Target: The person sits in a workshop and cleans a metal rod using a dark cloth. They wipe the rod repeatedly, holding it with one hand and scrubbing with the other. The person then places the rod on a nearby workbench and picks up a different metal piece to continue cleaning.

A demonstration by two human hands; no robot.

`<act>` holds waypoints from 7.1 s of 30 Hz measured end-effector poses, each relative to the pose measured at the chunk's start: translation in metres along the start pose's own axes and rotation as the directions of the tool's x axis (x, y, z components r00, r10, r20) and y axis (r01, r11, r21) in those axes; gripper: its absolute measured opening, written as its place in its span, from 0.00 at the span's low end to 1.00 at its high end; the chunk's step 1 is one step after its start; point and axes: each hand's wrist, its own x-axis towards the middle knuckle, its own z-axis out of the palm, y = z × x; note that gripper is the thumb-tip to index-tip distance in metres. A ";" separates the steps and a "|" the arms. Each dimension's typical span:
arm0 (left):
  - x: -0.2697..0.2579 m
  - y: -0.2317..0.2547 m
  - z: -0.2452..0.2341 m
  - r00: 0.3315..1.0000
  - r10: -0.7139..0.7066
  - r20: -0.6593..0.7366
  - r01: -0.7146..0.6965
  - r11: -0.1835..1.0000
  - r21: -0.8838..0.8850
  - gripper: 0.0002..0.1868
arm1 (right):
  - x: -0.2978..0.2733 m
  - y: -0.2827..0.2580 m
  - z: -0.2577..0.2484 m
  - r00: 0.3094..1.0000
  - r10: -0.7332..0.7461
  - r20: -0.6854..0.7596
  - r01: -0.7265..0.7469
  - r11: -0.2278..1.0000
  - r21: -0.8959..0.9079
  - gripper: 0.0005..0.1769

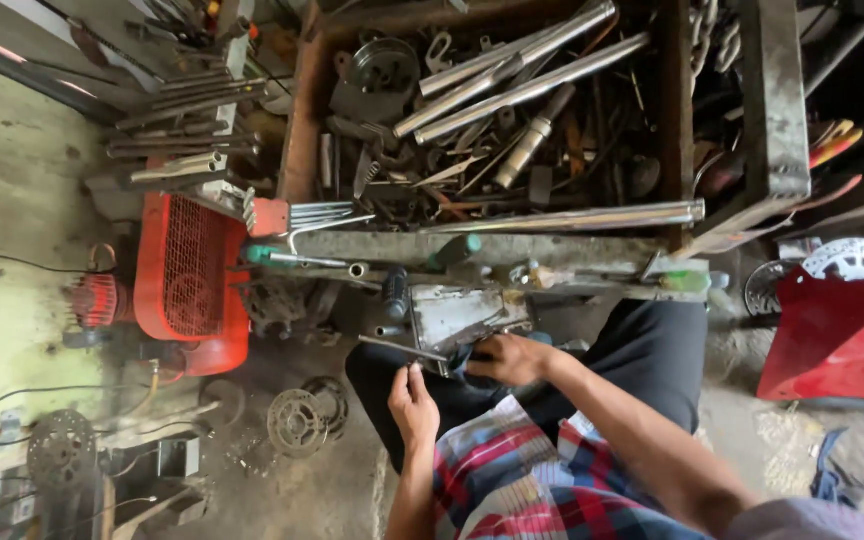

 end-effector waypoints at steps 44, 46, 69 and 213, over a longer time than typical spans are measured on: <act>0.004 0.029 0.013 0.957 0.281 0.068 -0.284 0.958 0.028 0.08 | -0.008 -0.012 -0.017 0.990 -0.091 -0.106 0.108 0.979 0.170 0.33; -0.002 0.027 0.010 0.938 0.334 0.087 -0.334 0.942 -0.018 0.07 | -0.010 -0.028 -0.014 0.980 -0.163 -0.117 0.182 0.968 0.174 0.31; 0.027 -0.002 -0.045 0.974 0.200 -0.109 -0.209 0.975 -0.079 0.07 | 0.041 -0.074 0.007 0.993 -0.112 0.046 0.114 0.992 -0.045 0.34; 0.015 0.016 -0.046 0.937 -0.041 0.348 0.338 -0.152 -0.929 0.12 | 0.018 -0.010 0.044 0.891 -0.126 -0.437 0.454 0.308 0.836 0.13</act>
